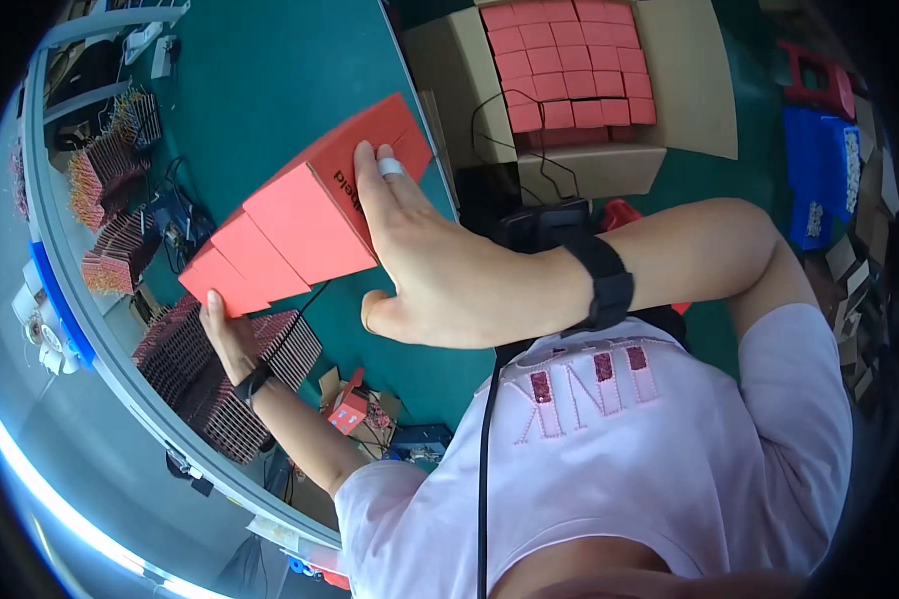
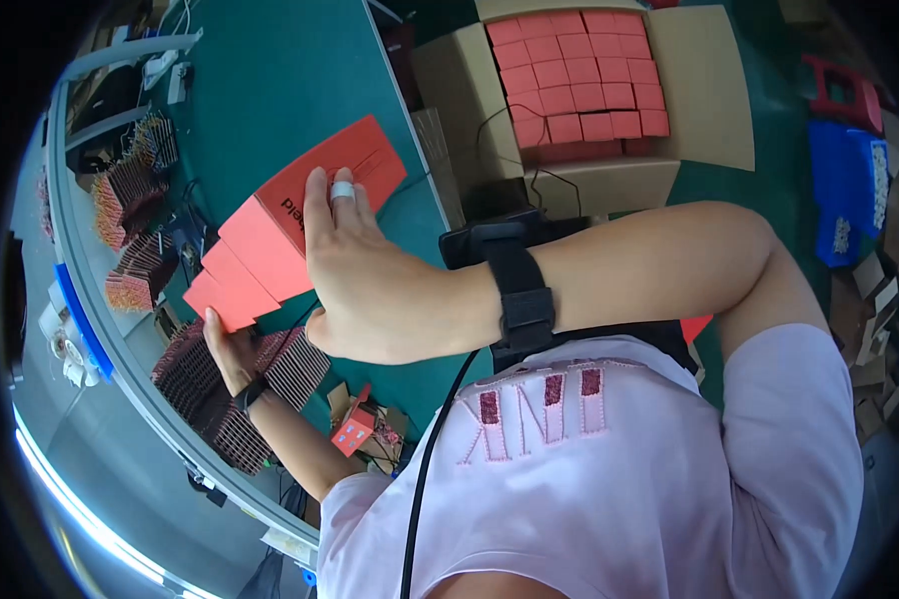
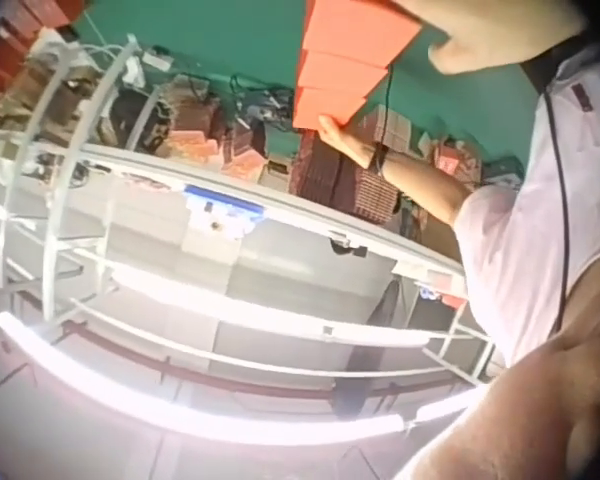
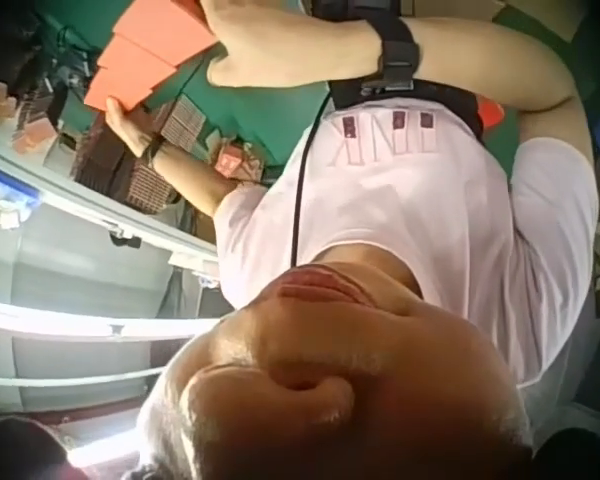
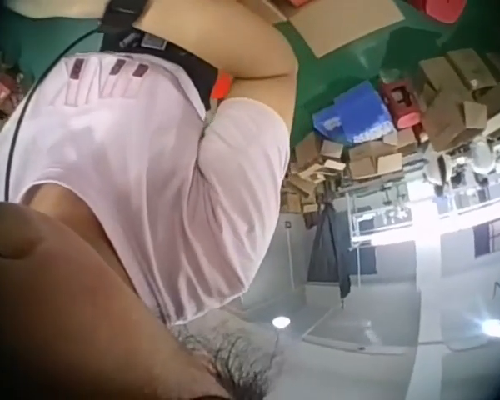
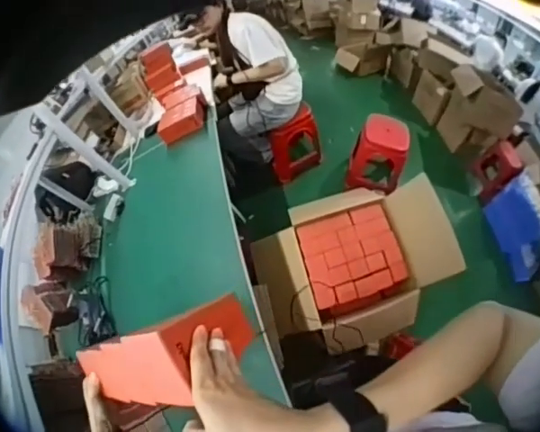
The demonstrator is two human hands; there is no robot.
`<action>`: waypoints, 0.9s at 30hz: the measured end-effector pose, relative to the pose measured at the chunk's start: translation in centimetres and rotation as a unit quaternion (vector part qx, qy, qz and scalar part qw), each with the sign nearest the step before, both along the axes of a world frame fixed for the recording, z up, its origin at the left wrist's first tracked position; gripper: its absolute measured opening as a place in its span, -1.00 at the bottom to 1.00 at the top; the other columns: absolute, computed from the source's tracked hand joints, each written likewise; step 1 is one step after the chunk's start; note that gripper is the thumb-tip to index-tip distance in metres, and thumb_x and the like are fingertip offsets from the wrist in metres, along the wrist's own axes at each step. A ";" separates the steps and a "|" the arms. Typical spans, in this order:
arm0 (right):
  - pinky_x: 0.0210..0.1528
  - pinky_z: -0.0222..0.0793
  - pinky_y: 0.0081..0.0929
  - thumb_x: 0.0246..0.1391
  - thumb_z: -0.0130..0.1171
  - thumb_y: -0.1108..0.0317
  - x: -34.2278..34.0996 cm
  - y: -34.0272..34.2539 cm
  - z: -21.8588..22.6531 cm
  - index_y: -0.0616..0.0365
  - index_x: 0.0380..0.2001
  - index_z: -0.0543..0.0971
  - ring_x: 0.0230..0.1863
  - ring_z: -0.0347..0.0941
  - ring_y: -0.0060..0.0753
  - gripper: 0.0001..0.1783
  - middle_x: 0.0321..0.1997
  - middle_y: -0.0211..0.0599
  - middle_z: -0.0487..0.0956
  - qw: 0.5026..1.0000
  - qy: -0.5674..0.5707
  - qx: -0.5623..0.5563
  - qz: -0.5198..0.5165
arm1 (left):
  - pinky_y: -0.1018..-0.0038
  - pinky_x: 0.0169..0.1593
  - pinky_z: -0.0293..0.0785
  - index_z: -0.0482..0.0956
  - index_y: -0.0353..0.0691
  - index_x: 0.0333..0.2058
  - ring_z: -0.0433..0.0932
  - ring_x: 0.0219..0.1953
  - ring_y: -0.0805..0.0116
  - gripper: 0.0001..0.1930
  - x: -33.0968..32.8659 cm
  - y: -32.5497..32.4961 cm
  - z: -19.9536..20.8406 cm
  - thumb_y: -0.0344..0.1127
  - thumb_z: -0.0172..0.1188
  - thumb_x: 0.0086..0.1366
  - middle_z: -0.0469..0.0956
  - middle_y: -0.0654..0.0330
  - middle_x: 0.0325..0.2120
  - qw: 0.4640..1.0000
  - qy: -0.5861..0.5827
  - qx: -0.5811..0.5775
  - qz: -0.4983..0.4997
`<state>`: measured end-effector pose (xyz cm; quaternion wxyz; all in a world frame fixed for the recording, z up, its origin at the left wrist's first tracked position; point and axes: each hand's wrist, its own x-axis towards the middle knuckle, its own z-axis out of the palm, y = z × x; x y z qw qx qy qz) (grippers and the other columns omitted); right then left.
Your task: Packing small red boxes into a larger cardboard shipping box.
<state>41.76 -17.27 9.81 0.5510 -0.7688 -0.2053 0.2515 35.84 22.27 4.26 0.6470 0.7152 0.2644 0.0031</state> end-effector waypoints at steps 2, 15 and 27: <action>0.47 -0.22 -0.09 -0.03 0.07 0.35 -0.2 0.8 -1.3 0.78 0.22 -0.33 0.45 -0.34 0.43 0.04 0.32 0.74 -0.23 0.999 0.036 0.013 -0.011 | 0.35 0.16 0.33 0.33 -0.52 0.09 0.48 0.04 0.25 -0.35 1.2 1.3 0.2 -0.02 0.22 0.27 0.48 -0.01 0.01 0.998 0.020 0.051 0.005; 0.47 -0.21 -0.28 -0.09 0.20 0.40 1.2 3.5 -14.9 0.41 0.37 -0.38 0.52 -0.29 0.03 0.16 0.47 0.29 -0.20 0.988 0.090 0.027 -0.126 | 0.40 0.09 0.38 0.44 -0.42 0.05 0.50 -0.01 0.36 -0.45 14.8 1.0 -7.9 -0.09 0.28 0.25 0.53 0.12 -0.04 0.984 0.069 0.048 -0.157; 0.38 -0.13 0.19 -0.01 0.35 0.03 8.4 2.9 -9.0 0.27 0.40 -0.18 0.42 -0.05 0.20 0.17 0.49 0.00 -0.11 0.807 -0.543 -0.216 -0.089 | 0.15 0.33 0.09 0.07 -0.39 0.32 0.16 0.33 -0.04 -0.08 12.0 -4.5 -3.3 -0.05 0.37 0.16 0.14 -0.27 0.27 0.941 -0.045 0.321 -0.093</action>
